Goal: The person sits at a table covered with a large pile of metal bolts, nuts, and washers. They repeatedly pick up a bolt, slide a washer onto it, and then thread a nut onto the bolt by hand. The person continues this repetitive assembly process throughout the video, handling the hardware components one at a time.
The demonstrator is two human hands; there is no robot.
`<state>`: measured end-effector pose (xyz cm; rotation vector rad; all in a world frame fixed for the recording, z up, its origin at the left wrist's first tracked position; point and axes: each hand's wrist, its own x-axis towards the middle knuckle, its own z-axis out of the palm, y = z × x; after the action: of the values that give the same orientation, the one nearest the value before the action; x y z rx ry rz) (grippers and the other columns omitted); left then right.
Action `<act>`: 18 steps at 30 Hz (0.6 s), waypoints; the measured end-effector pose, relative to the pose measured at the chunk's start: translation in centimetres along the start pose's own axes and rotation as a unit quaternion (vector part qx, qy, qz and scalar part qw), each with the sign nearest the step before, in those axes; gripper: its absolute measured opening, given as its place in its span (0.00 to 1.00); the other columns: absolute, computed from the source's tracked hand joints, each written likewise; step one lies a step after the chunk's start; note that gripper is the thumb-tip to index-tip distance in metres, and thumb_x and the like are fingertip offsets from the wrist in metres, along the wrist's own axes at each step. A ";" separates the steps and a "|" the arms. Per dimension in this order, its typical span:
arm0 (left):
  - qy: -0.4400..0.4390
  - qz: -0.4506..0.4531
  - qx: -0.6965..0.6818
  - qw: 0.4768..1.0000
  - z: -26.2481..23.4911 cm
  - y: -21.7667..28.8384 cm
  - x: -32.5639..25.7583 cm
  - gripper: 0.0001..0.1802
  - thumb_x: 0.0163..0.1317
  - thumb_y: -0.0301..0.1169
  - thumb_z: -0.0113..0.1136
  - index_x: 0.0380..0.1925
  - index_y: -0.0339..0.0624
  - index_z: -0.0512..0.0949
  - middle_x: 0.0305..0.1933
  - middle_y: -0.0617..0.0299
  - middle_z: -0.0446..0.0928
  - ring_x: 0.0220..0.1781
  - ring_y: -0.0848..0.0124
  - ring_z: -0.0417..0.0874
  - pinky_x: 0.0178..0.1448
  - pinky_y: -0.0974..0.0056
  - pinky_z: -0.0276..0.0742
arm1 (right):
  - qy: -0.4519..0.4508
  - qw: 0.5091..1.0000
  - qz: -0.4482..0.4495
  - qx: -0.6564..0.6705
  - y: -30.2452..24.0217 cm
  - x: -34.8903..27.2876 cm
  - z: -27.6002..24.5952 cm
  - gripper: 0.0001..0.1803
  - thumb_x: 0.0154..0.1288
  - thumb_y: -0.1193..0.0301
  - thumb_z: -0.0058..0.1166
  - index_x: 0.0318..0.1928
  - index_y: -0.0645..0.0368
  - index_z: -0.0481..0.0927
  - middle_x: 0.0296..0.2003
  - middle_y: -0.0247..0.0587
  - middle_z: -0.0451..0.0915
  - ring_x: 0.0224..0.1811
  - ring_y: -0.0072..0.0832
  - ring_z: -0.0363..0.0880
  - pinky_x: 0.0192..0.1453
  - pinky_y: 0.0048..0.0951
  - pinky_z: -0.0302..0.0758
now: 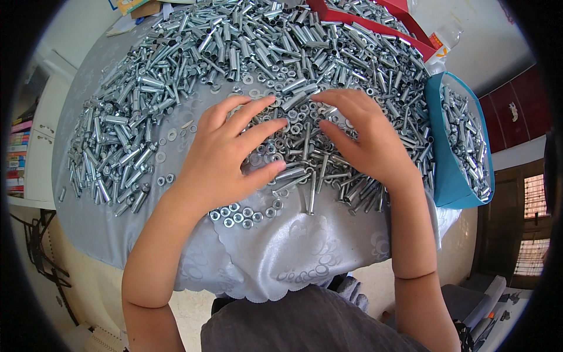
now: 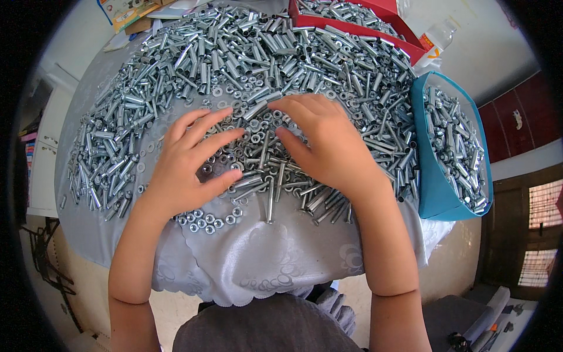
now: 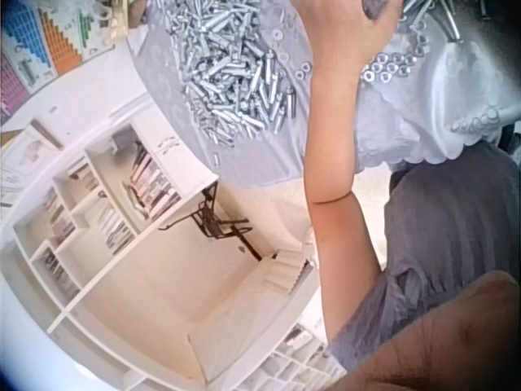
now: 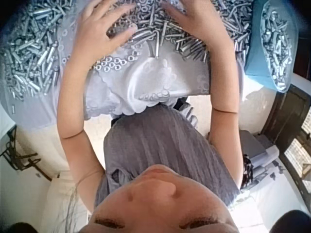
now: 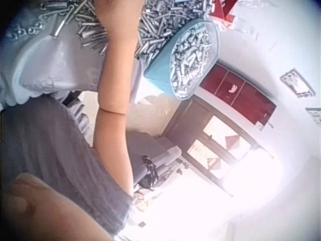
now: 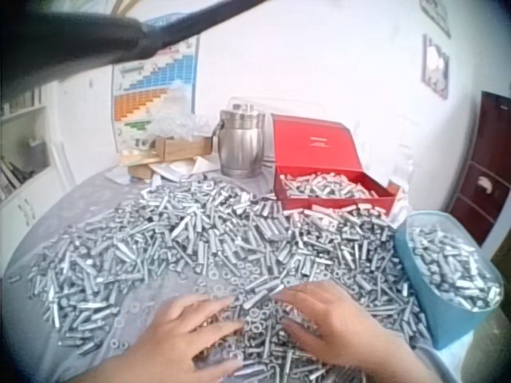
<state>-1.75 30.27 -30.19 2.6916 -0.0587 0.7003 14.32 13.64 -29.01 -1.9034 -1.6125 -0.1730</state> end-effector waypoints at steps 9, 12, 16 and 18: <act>-0.030 0.048 -0.035 0.998 -0.2 0.1 -0.4 0.16 0.41 0.39 0.69 0.30 0.47 0.78 0.54 0.62 0.70 0.58 0.58 0.64 0.60 0.56 0.60 | -0.047 0.999 0.009 -0.010 -0.3 0.1 0.9 0.27 0.57 0.70 0.53 0.58 0.58 0.66 0.56 0.50 0.69 0.61 0.47 0.62 0.63 0.42 0.59; -0.030 0.069 -0.074 0.994 -0.2 0.0 -0.3 0.12 0.41 0.34 0.69 0.25 0.46 0.77 0.49 0.62 0.72 0.54 0.58 0.68 0.57 0.57 0.63 | -0.069 0.997 0.012 -0.016 -0.2 0.2 0.9 0.31 0.56 0.67 0.54 0.61 0.58 0.62 0.58 0.51 0.66 0.63 0.49 0.60 0.65 0.42 0.57; -0.045 0.080 -0.090 0.992 0.0 -0.1 -0.5 0.10 0.41 0.31 0.67 0.25 0.45 0.77 0.46 0.63 0.74 0.52 0.60 0.70 0.55 0.57 0.65 | -0.061 0.998 0.002 -0.007 -0.1 0.2 1.2 0.30 0.56 0.66 0.54 0.60 0.59 0.64 0.55 0.51 0.68 0.60 0.49 0.62 0.63 0.42 0.58; -0.042 0.086 -0.088 0.992 0.1 0.0 -0.5 0.09 0.42 0.30 0.67 0.24 0.44 0.77 0.45 0.63 0.74 0.51 0.61 0.71 0.54 0.58 0.66 | -0.056 0.998 0.006 -0.005 0.0 0.1 1.3 0.28 0.56 0.66 0.54 0.58 0.58 0.66 0.52 0.51 0.70 0.57 0.49 0.64 0.61 0.42 0.60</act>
<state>-2.18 30.24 -30.54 2.5651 -0.3606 0.6001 13.93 14.39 -30.00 -1.9606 -1.6761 -0.0695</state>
